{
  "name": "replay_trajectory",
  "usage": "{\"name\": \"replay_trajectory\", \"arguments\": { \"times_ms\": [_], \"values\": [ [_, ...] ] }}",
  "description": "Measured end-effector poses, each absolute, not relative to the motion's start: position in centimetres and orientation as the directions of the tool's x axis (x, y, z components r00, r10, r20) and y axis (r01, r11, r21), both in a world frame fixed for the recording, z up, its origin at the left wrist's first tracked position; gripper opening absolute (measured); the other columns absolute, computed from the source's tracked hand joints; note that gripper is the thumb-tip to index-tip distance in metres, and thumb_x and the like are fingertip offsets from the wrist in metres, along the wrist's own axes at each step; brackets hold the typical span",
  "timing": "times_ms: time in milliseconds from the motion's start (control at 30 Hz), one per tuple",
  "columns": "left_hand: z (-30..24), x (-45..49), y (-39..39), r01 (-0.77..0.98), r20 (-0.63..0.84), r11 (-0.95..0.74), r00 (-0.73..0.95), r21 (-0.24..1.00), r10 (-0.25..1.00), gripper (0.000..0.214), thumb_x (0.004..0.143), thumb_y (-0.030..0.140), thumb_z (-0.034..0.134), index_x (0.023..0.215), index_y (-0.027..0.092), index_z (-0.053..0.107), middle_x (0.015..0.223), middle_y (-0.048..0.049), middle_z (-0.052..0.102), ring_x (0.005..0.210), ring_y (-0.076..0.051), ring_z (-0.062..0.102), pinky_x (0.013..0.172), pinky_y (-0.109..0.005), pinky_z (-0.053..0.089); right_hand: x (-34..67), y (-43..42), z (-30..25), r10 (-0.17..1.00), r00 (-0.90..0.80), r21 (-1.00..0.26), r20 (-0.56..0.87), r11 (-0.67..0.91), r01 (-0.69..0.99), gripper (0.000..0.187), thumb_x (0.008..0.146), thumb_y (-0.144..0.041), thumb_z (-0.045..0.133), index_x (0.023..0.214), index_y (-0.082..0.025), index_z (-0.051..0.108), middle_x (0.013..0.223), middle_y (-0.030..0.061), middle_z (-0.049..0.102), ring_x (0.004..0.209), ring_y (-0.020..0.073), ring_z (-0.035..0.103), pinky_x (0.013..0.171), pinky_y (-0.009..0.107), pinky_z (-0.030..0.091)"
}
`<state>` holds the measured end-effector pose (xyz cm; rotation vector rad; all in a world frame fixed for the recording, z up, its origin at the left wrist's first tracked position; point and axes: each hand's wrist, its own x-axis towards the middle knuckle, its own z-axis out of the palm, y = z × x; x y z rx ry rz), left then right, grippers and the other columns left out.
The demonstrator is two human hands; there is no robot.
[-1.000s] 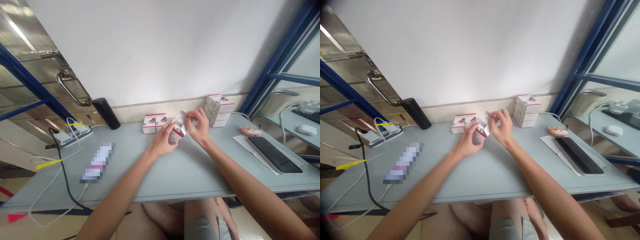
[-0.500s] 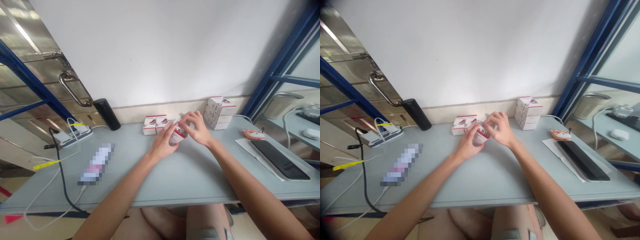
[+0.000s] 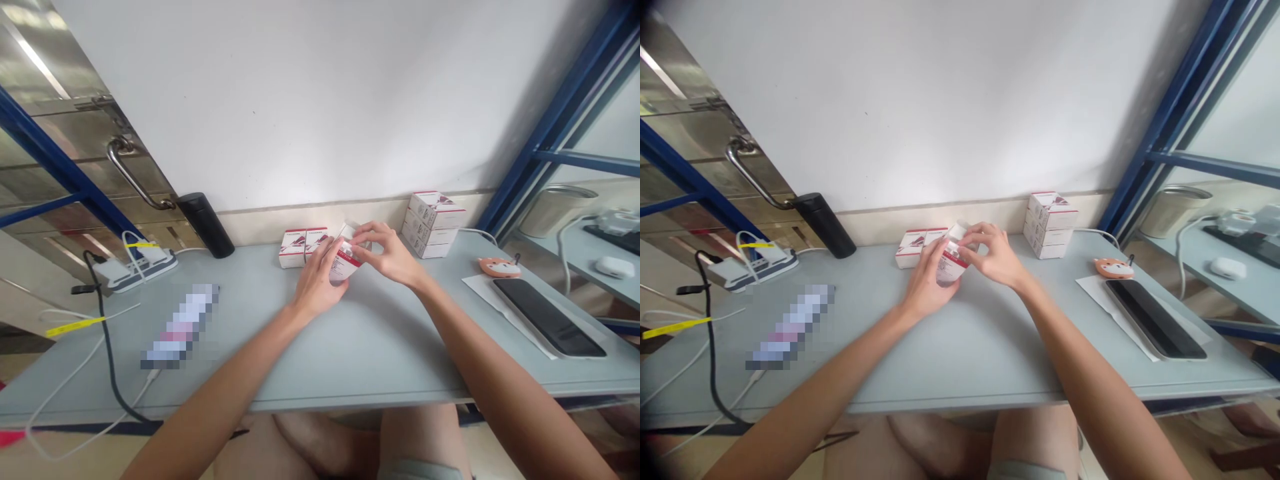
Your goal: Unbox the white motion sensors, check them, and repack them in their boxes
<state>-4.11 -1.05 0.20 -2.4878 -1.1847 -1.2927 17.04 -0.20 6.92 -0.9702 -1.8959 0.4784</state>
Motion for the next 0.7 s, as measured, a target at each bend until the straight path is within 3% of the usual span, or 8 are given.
{"name": "replay_trajectory", "arguments": {
  "times_ms": [100, 167, 267, 333, 400, 533, 633, 700],
  "values": [
    [0.4, -4.0, -1.0, 0.674, 0.731, -0.682, 0.308, 0.285, 0.609, 0.098, 0.089, 0.019, 0.074, 0.166, 0.035, 0.016, 0.164, -0.0134, 0.038, 0.153, -0.033, 0.042, 0.119, -0.050, 0.048, 17.5, 0.7, 6.8, 0.863, -0.139, -0.850, 0.487, 0.504, 0.154, 0.029, 0.091, -0.052, 0.069, 0.093, -0.024, 0.075, 0.104, 0.0045, 0.074, 0.102, 0.0245, 0.067, 0.095, 0.040, 0.050],
    [0.6, -3.9, -1.0, 0.672, 0.738, -0.681, 0.295, 0.291, 0.607, 0.097, 0.089, 0.020, 0.074, 0.166, 0.035, 0.017, 0.163, -0.0141, 0.038, 0.152, -0.032, 0.043, 0.120, -0.050, 0.047, 18.3, 1.7, 6.4, 0.898, 0.031, -0.896, 0.439, 0.436, 0.081, 0.034, 0.092, -0.055, 0.065, 0.097, -0.023, 0.073, 0.095, 0.0040, 0.074, 0.091, 0.0219, 0.068, 0.085, 0.035, 0.052],
    [0.7, -4.0, -0.9, 0.671, 0.740, -0.679, 0.286, 0.299, 0.608, 0.096, 0.089, 0.020, 0.074, 0.165, 0.037, 0.018, 0.161, -0.0135, 0.039, 0.151, -0.032, 0.044, 0.121, -0.051, 0.045, 19.9, 3.2, 5.0, 0.899, 0.241, -0.897, 0.366, 0.273, 0.348, 0.032, 0.093, -0.051, 0.063, 0.102, -0.022, 0.075, 0.093, 0.0051, 0.076, 0.085, 0.0217, 0.068, 0.080, 0.034, 0.050],
    [0.6, -4.1, -0.9, 0.665, 0.740, -0.682, 0.285, 0.306, 0.610, 0.096, 0.089, 0.019, 0.074, 0.165, 0.037, 0.017, 0.161, -0.0134, 0.039, 0.151, -0.032, 0.044, 0.122, -0.050, 0.045, 20.8, 4.0, 3.8, 0.916, 0.266, -0.804, 0.299, 0.092, 0.588, 0.025, 0.092, -0.043, 0.065, 0.101, -0.022, 0.076, 0.099, 0.0068, 0.078, 0.089, 0.0241, 0.069, 0.082, 0.036, 0.049],
    [0.6, -4.1, -0.9, 0.656, 0.742, -0.690, 0.289, 0.306, 0.604, 0.097, 0.089, 0.019, 0.074, 0.165, 0.037, 0.016, 0.161, -0.0135, 0.039, 0.151, -0.032, 0.044, 0.121, -0.050, 0.046, 21.4, 4.6, 2.6, 0.950, 0.232, -0.725, 0.209, -0.008, 0.688, 0.020, 0.089, -0.036, 0.067, 0.099, -0.022, 0.078, 0.096, 0.0068, 0.079, 0.085, 0.0244, 0.069, 0.079, 0.035, 0.049],
    [0.7, -4.1, -0.9, 0.649, 0.744, -0.701, 0.303, 0.297, 0.596, 0.096, 0.090, 0.020, 0.073, 0.165, 0.038, 0.016, 0.161, -0.0136, 0.039, 0.151, -0.032, 0.045, 0.120, -0.049, 0.048, 21.7, 5.4, 1.0, 0.975, 0.159, -0.723, 0.153, 0.001, 0.691, 0.018, 0.088, -0.028, 0.067, 0.099, -0.021, 0.079, 0.086, 0.0058, 0.077, 0.073, 0.0220, 0.068, 0.074, 0.035, 0.051],
    [0.8, -4.0, -1.0, 0.655, 0.738, -0.699, 0.314, 0.286, 0.597, 0.094, 0.091, 0.020, 0.072, 0.165, 0.038, 0.016, 0.162, -0.0132, 0.040, 0.151, -0.032, 0.045, 0.119, -0.049, 0.048, 21.1, 4.9, 1.7, 0.953, 0.178, -0.705, 0.245, 0.049, 0.708, 0.025, 0.090, -0.026, 0.064, 0.111, -0.020, 0.076, 0.113, 0.0105, 0.073, 0.085, 0.0222, 0.069, 0.085, 0.038, 0.052],
    [0.8, -4.0, -1.1, 0.675, 0.731, -0.683, 0.312, 0.279, 0.607, 0.094, 0.092, 0.022, 0.072, 0.165, 0.039, 0.016, 0.161, -0.0125, 0.040, 0.150, -0.032, 0.046, 0.119, -0.049, 0.048, 20.2, 3.8, 3.2, 0.904, 0.150, -0.697, 0.399, 0.194, 0.690, 0.030, 0.095, -0.030, 0.060, 0.121, -0.023, 0.072, 0.126, 0.0100, 0.067, 0.086, 0.0192, 0.068, 0.089, 0.038, 0.053]
  ]
}}
